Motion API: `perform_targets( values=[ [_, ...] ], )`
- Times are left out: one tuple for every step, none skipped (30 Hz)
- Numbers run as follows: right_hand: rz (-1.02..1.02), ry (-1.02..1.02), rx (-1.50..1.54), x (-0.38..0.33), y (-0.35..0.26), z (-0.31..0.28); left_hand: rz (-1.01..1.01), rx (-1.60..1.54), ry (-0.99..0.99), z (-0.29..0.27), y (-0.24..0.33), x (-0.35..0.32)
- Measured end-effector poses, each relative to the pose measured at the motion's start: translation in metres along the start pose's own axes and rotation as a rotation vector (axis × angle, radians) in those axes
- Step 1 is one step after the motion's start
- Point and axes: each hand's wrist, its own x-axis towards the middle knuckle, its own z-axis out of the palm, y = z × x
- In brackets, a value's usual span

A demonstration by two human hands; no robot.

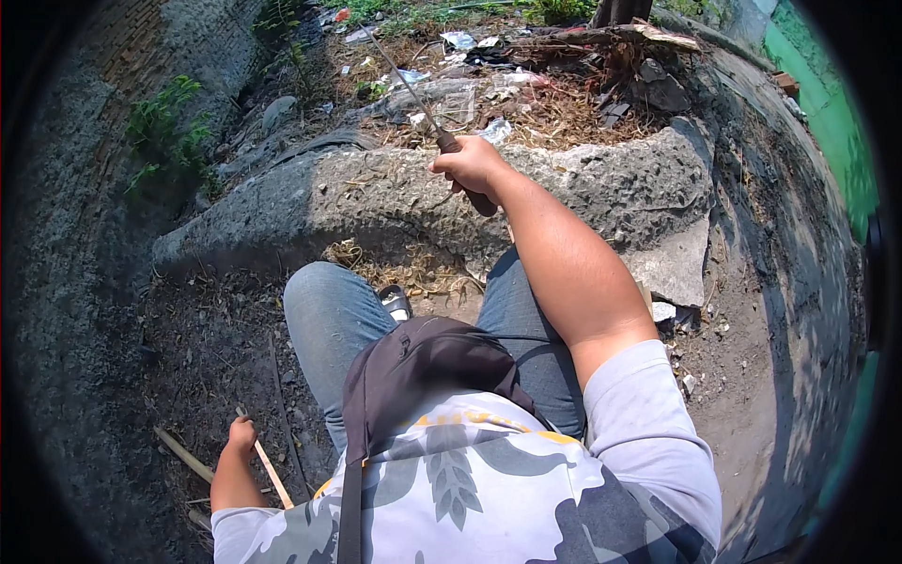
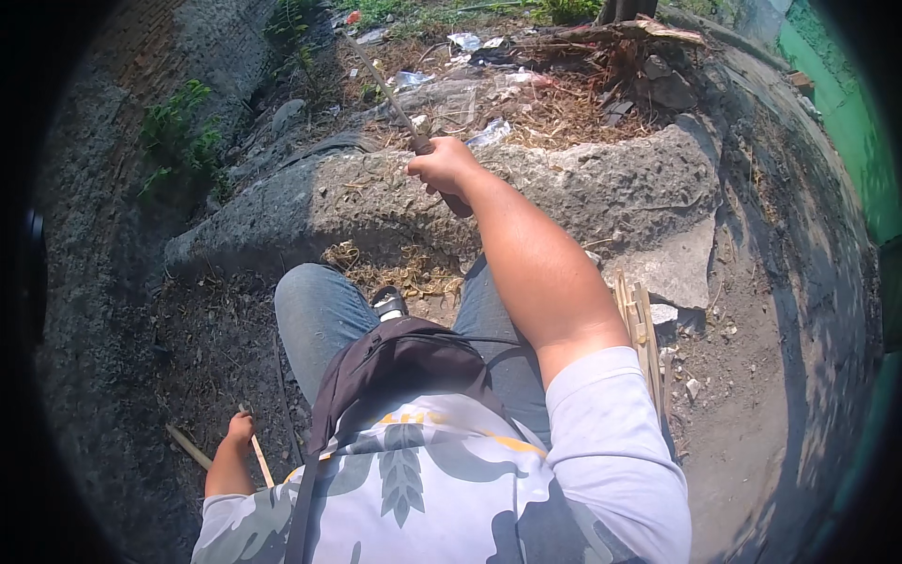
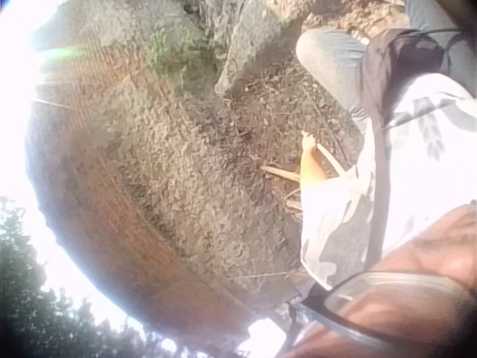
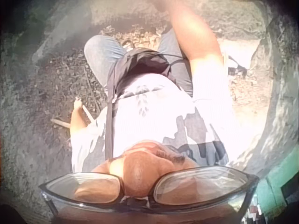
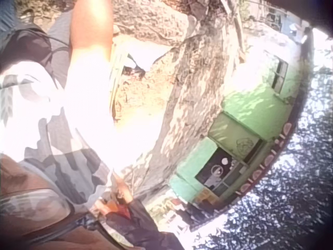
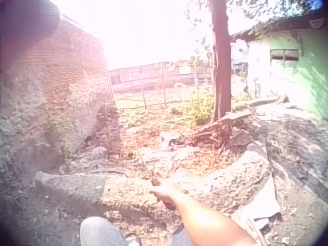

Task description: The person repeatedly shaves and scrapes a bamboo stick using a machete.

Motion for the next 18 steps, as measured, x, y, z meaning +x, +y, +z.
perform_targets(
  values=[
    [-0.021,0.011,-0.007,-0.002,0.000,0.000,-0.043,-0.103,0.065,-0.011,0.001,0.005],
    [-0.071,-0.039,0.035,-0.001,-0.006,0.008,0.111,-0.165,0.286,-0.064,-0.037,0.003],
    [-0.094,-0.044,0.039,-0.002,-0.005,0.008,0.092,-0.174,0.374,-0.094,-0.036,0.004],
    [-0.112,-0.065,0.029,-0.002,-0.008,0.013,0.070,-0.197,0.458,-0.120,-0.026,0.004],
    [-0.085,0.026,-0.067,-0.005,0.005,-0.008,0.038,-0.367,0.341,-0.086,0.077,0.020],
    [-0.125,-0.014,-0.079,0.000,0.001,0.003,0.185,-0.484,0.469,-0.119,0.085,0.013],
    [-0.172,-0.001,-0.110,0.003,0.008,0.003,0.345,-0.638,0.450,-0.119,0.140,0.005],
    [-0.173,0.006,-0.113,0.002,0.006,0.006,0.498,-0.620,0.489,-0.118,0.191,-0.017],
    [-0.261,-0.005,-0.155,0.001,-0.001,0.015,0.653,-0.625,0.483,-0.126,0.225,-0.038],
    [-0.345,-0.014,-0.199,-0.002,-0.008,0.024,0.806,-0.627,0.471,-0.130,0.256,-0.057],
    [-0.363,-0.027,-0.173,-0.007,-0.014,0.030,0.914,-0.608,0.470,-0.120,0.304,-0.095],
    [-0.367,-0.073,-0.138,-0.012,-0.020,0.034,1.021,-0.588,0.472,-0.105,0.347,-0.132],
    [-0.383,-0.081,-0.135,-0.020,-0.033,0.047,1.064,-0.649,0.487,-0.099,0.367,-0.145],
    [-0.388,-0.074,-0.132,-0.027,-0.040,0.053,1.115,-0.707,0.484,-0.091,0.390,-0.154],
    [-0.411,-0.072,-0.141,-0.026,-0.038,0.054,1.158,-0.741,0.384,-0.079,0.420,-0.176],
    [-0.410,-0.069,-0.144,-0.028,-0.040,0.058,1.199,-0.775,0.285,-0.070,0.445,-0.194],
    [-0.492,0.035,-0.151,-0.032,-0.046,0.067,1.199,-0.815,0.158,-0.063,0.459,-0.192],
    [-0.571,0.142,-0.156,-0.037,-0.051,0.074,1.197,-0.851,0.029,-0.054,0.471,-0.190]
  ],
)
